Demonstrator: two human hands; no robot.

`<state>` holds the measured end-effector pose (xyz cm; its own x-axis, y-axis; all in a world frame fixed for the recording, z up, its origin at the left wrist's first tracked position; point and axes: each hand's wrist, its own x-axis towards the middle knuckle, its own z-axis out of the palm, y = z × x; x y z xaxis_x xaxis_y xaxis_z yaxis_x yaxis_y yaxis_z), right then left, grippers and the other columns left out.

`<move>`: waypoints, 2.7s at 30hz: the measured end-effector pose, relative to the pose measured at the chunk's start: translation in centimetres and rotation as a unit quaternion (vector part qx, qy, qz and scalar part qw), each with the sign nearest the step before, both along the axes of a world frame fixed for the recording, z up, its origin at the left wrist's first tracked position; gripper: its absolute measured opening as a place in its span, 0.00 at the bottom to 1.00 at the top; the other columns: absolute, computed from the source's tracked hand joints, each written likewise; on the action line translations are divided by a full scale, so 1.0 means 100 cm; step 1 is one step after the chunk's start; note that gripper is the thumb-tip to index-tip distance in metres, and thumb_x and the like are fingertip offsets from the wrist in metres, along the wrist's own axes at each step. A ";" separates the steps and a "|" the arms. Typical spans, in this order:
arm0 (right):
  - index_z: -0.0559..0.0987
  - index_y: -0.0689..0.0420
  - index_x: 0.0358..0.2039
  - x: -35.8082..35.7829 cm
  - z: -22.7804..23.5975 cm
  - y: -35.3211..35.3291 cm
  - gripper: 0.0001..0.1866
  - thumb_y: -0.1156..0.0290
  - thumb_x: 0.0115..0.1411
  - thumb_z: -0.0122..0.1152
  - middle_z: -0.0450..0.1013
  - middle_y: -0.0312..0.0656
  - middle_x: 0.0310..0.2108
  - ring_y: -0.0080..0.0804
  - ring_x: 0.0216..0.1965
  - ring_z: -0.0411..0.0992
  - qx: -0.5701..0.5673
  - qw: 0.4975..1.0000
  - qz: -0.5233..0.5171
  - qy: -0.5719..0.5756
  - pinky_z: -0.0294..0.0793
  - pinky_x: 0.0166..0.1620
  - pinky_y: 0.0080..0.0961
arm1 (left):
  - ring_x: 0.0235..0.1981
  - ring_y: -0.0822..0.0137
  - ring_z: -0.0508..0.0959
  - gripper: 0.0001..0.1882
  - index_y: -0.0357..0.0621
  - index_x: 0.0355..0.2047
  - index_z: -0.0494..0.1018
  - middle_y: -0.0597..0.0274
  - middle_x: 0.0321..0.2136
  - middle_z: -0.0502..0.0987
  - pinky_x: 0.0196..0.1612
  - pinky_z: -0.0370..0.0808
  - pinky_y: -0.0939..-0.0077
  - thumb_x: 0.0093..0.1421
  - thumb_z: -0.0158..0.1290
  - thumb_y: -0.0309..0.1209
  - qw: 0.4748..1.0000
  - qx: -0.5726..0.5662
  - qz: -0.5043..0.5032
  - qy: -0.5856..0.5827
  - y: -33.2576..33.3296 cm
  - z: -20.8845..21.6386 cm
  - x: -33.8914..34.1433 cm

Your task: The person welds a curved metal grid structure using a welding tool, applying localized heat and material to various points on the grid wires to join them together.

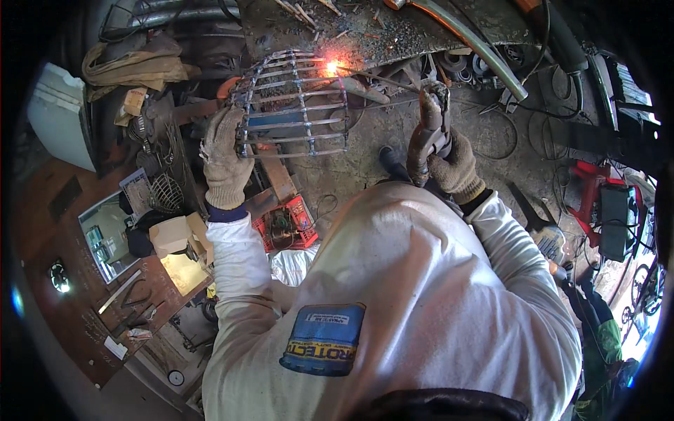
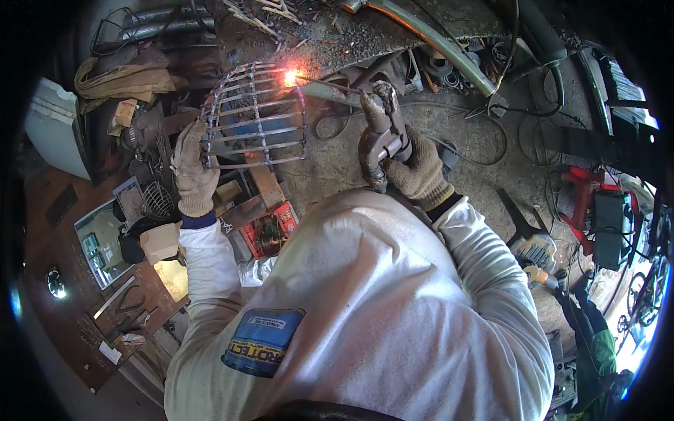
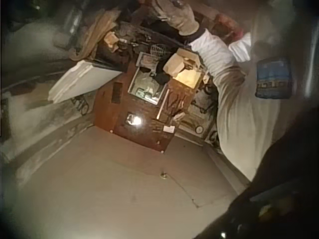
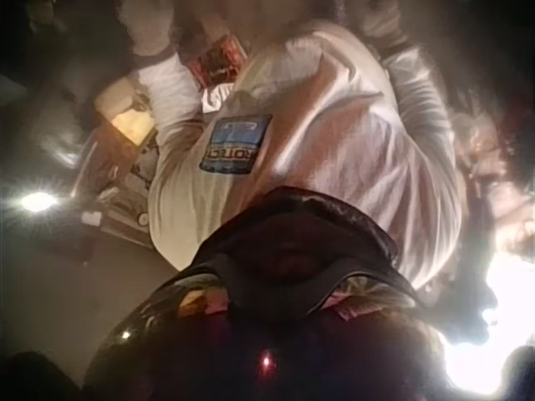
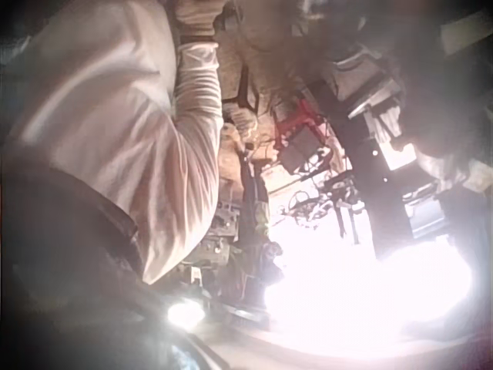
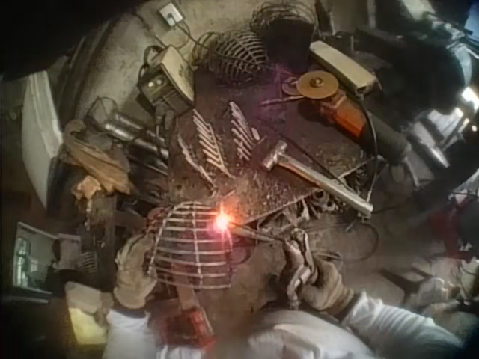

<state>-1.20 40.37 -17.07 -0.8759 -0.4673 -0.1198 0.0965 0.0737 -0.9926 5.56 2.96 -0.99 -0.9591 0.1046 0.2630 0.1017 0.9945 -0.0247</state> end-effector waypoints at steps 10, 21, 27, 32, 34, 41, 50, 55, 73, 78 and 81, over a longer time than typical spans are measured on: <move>0.75 0.62 0.49 -0.003 0.006 -0.001 0.27 0.65 0.47 0.65 0.79 0.50 0.37 0.39 0.40 0.79 0.011 1.000 0.009 0.004 0.76 0.45 0.31 | 0.55 0.46 0.72 0.35 0.42 0.54 0.69 0.48 0.53 0.72 0.57 0.71 0.59 0.42 0.51 0.12 1.000 0.004 0.020 -0.017 0.000 0.002 -0.001; 0.75 0.62 0.49 -0.003 0.005 -0.005 0.26 0.66 0.48 0.66 0.79 0.49 0.37 0.38 0.40 0.79 -0.017 1.000 0.002 0.002 0.76 0.45 0.31 | 0.55 0.47 0.72 0.34 0.42 0.54 0.69 0.48 0.53 0.72 0.57 0.71 0.58 0.42 0.52 0.12 1.000 0.012 0.008 -0.008 -0.003 -0.001 0.002; 0.75 0.61 0.48 -0.004 0.001 -0.005 0.25 0.65 0.49 0.66 0.79 0.46 0.37 0.36 0.40 0.79 -0.012 1.000 0.020 0.013 0.76 0.44 0.30 | 0.54 0.47 0.73 0.32 0.43 0.54 0.69 0.48 0.52 0.72 0.55 0.73 0.59 0.45 0.51 0.13 1.000 0.010 0.014 -0.007 0.001 0.004 -0.003; 0.75 0.60 0.49 -0.003 -0.004 -0.008 0.27 0.61 0.50 0.66 0.78 0.42 0.36 0.31 0.38 0.77 -0.040 0.999 0.031 -0.007 0.75 0.42 0.28 | 0.51 0.47 0.74 0.30 0.43 0.54 0.70 0.47 0.51 0.73 0.52 0.75 0.59 0.47 0.50 0.15 1.000 0.030 0.006 -0.003 0.008 0.011 -0.003; 0.75 0.60 0.49 0.000 -0.015 -0.005 0.27 0.59 0.50 0.67 0.77 0.40 0.35 0.29 0.38 0.76 -0.074 0.997 0.020 -0.025 0.75 0.41 0.27 | 0.50 0.47 0.75 0.29 0.43 0.54 0.70 0.47 0.50 0.73 0.51 0.75 0.58 0.48 0.50 0.16 0.999 0.044 -0.004 -0.005 0.007 0.008 -0.008; 0.75 0.61 0.51 -0.001 -0.005 -0.003 0.29 0.64 0.47 0.68 0.79 0.47 0.39 0.34 0.41 0.78 -0.027 0.999 -0.023 -0.010 0.75 0.46 0.30 | 0.50 0.45 0.75 0.29 0.42 0.52 0.71 0.46 0.50 0.73 0.51 0.75 0.58 0.46 0.51 0.16 1.000 0.023 0.016 0.010 0.004 0.000 0.001; 0.74 0.62 0.50 0.002 -0.002 -0.002 0.29 0.65 0.47 0.68 0.79 0.49 0.39 0.37 0.41 0.78 0.011 1.000 0.001 -0.005 0.75 0.46 0.31 | 0.52 0.46 0.75 0.30 0.42 0.52 0.71 0.46 0.50 0.73 0.53 0.75 0.58 0.45 0.52 0.13 1.000 0.010 0.012 0.009 0.002 0.001 0.001; 0.74 0.62 0.50 0.001 0.006 -0.004 0.29 0.66 0.47 0.67 0.79 0.50 0.38 0.38 0.40 0.79 0.025 1.000 -0.005 0.007 0.76 0.45 0.31 | 0.52 0.46 0.74 0.31 0.42 0.52 0.70 0.48 0.51 0.73 0.54 0.74 0.58 0.44 0.53 0.13 1.000 0.000 0.016 -0.005 0.000 0.002 0.000; 0.74 0.61 0.43 -0.002 -0.003 -0.012 0.15 0.67 0.59 0.63 0.75 0.38 0.32 0.27 0.34 0.75 -0.153 0.985 0.074 -0.027 0.75 0.38 0.28 | 0.54 0.50 0.73 0.25 0.43 0.55 0.70 0.49 0.53 0.72 0.57 0.72 0.63 0.56 0.50 0.20 0.921 0.390 0.016 -0.021 -0.014 -0.012 0.004; 0.74 0.61 0.47 0.003 -0.012 -0.011 0.22 0.70 0.50 0.59 0.77 0.40 0.34 0.27 0.36 0.75 0.047 0.988 -0.059 0.133 0.74 0.42 0.26 | 0.51 0.46 0.74 0.27 0.43 0.53 0.71 0.47 0.52 0.72 0.51 0.74 0.57 0.50 0.52 0.17 1.000 -0.014 0.003 -0.003 -0.008 -0.005 0.004; 0.76 0.61 0.45 -0.001 -0.004 -0.008 0.22 0.71 0.47 0.60 0.78 0.41 0.34 0.27 0.37 0.75 -0.060 0.996 -0.022 -0.068 0.74 0.43 0.27 | 0.50 0.45 0.74 0.26 0.42 0.52 0.70 0.46 0.51 0.72 0.50 0.74 0.57 0.51 0.55 0.21 1.000 0.022 -0.005 0.019 -0.005 -0.004 0.006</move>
